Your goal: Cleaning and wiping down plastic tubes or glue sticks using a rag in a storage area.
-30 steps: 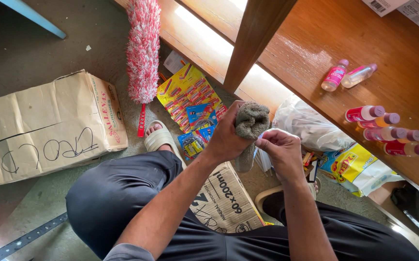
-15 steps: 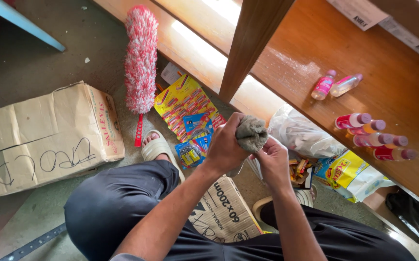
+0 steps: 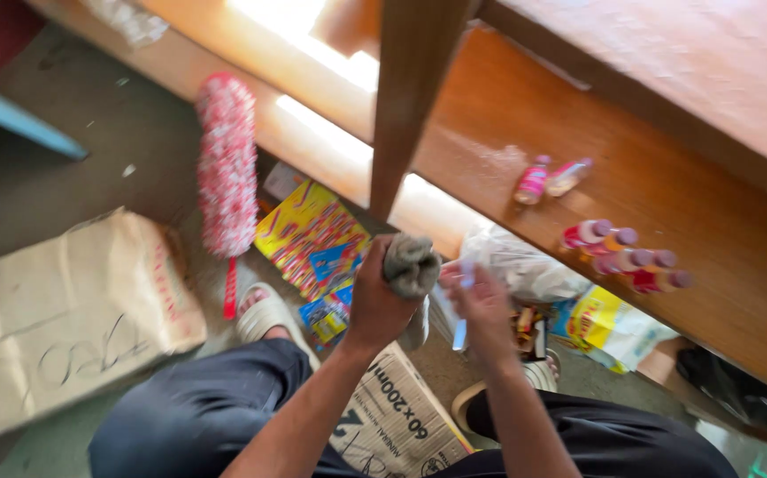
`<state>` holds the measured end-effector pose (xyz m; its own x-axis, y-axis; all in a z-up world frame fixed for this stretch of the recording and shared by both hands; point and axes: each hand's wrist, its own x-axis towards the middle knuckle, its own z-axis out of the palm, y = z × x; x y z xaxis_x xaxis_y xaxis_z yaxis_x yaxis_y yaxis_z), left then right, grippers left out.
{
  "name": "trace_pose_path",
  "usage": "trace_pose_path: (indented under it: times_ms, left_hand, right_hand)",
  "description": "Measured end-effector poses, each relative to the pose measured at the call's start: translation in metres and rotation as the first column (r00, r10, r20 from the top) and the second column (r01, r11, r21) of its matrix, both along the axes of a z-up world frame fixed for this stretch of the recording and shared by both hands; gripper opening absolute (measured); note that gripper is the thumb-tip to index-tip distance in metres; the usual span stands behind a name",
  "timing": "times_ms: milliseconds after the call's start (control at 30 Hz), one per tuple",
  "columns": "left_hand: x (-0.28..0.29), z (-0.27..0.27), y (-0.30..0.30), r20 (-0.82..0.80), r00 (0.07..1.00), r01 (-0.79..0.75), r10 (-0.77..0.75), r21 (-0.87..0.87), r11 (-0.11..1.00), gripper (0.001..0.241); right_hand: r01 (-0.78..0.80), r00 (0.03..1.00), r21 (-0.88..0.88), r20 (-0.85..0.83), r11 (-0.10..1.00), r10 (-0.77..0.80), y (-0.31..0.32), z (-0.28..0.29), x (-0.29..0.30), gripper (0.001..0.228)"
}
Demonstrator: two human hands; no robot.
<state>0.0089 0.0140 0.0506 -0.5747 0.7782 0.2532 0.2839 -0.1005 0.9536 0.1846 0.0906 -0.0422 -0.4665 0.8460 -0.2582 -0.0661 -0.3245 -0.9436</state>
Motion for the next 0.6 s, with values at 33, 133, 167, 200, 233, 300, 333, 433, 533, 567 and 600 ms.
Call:
trace_pose_path:
  times_ms: [33, 133, 167, 200, 233, 300, 333, 433, 533, 567, 600]
  left_hand:
    - [0.002, -0.004, -0.005, 0.003, 0.999, 0.035, -0.035, 0.017, 0.999, 0.051]
    - [0.009, -0.014, -0.003, 0.16, 0.982, 0.116, -0.101, -0.087, 0.989, 0.041]
    - [0.011, -0.016, -0.003, 0.111, 0.992, 0.069, -0.058, -0.103, 0.992, 0.041]
    - [0.009, -0.017, -0.005, 0.053, 0.999, 0.005, 0.001, -0.118, 0.993, 0.041]
    - [0.013, -0.021, -0.001, 0.056, 0.998, 0.047, -0.041, -0.099, 0.994, 0.041]
    - [0.013, -0.029, -0.006, 0.182, 0.983, 0.057, -0.033, -0.13, 0.99, 0.042]
    - [0.011, -0.032, -0.007, 0.18, 0.983, 0.071, -0.047, -0.126, 0.989, 0.042]
    - [0.001, -0.034, -0.005, 0.269, 0.961, 0.111, -0.069, -0.143, 0.983, 0.048]
    - [-0.007, -0.03, 0.002, 0.444, 0.895, 0.105, -0.047, -0.108, 0.989, 0.054]
    - [-0.009, -0.03, 0.004, 0.501, 0.865, 0.086, -0.025, -0.099, 0.991, 0.056]
    - [-0.012, -0.03, 0.004, 0.555, 0.832, 0.055, 0.007, -0.095, 0.994, 0.057]
  right_hand:
    - [0.035, 0.999, 0.017, 0.003, 0.999, -0.035, -0.01, -0.002, -0.008, 0.012]
    - [0.032, 0.999, -0.057, 0.034, 0.998, -0.031, -0.02, 0.007, -0.021, 0.02]
    - [-0.009, 1.0, -0.025, 0.026, 1.0, 0.009, -0.019, 0.016, -0.022, 0.021]
    - [-0.065, 0.998, 0.005, 0.014, 0.998, 0.065, -0.018, 0.024, -0.027, 0.021]
    - [-0.023, 1.0, 0.023, 0.018, 0.999, 0.023, -0.014, 0.029, -0.024, 0.021]
    - [-0.159, 0.987, 0.058, 0.002, 0.986, 0.159, -0.017, 0.035, -0.027, 0.025]
    - [-0.145, 0.989, 0.063, 0.0, 0.987, 0.146, -0.018, 0.031, -0.026, 0.025]
    - [-0.152, 0.988, 0.101, 0.009, 0.983, 0.152, -0.021, 0.022, -0.023, 0.022]
    - [-0.135, 0.988, 0.157, 0.092, 0.978, 0.122, -0.021, 0.025, -0.02, 0.026]
    - [-0.15, 0.986, 0.166, 0.092, 0.975, 0.136, -0.021, 0.029, -0.02, 0.028]
    - [-0.176, 0.983, 0.173, 0.09, 0.969, 0.163, -0.021, 0.033, -0.021, 0.032]
